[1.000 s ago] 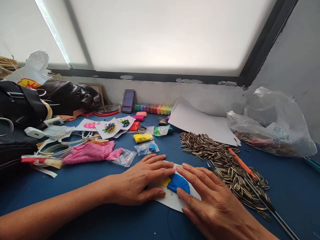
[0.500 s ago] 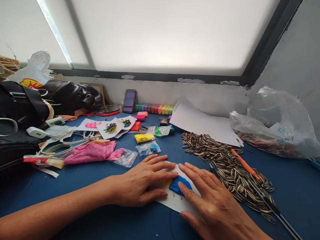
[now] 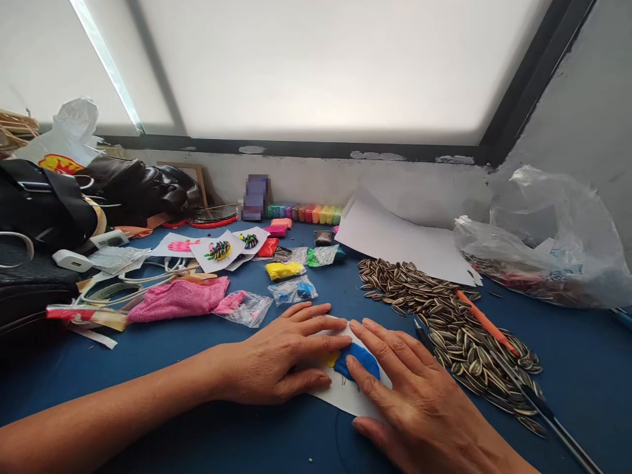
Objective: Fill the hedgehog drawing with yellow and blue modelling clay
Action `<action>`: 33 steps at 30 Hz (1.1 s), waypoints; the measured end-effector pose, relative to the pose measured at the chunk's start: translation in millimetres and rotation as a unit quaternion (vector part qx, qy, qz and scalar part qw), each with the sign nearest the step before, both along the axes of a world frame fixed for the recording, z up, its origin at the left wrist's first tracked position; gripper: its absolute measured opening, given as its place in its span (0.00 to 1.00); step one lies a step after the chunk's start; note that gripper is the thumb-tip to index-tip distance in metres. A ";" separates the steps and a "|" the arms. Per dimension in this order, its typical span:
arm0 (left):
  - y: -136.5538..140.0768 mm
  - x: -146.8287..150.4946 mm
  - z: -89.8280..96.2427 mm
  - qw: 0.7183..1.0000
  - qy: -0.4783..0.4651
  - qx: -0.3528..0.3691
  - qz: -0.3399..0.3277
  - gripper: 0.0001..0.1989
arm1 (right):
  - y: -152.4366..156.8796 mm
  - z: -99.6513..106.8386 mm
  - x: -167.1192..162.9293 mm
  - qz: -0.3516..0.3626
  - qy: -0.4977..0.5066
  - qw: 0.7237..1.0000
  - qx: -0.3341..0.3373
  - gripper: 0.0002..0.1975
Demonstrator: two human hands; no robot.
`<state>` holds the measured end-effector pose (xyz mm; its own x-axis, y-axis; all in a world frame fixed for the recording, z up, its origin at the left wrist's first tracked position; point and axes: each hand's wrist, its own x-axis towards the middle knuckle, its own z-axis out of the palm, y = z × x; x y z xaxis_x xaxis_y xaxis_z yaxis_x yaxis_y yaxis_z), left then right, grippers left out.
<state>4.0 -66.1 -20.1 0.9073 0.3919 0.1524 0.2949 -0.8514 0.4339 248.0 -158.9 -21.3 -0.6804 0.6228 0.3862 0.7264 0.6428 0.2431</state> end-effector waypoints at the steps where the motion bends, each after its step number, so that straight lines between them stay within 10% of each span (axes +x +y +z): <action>1: -0.1 -0.1 0.2 1.000 0.001 -0.001 0.001 0.26 | 0.0 -0.5 0.3 -0.001 0.008 1.000 0.002 0.19; 33: 0.5 0.4 -1.6 1.000 0.017 0.010 -0.002 0.25 | -1.3 20.7 2.3 0.009 0.015 1.000 -0.006 0.14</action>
<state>4.4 -65.6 -21.7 0.9134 0.3859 0.1294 0.3064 -0.8611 0.4057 250.2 -160.2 -0.6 -0.6791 0.6158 0.3996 0.7222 0.6580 0.2132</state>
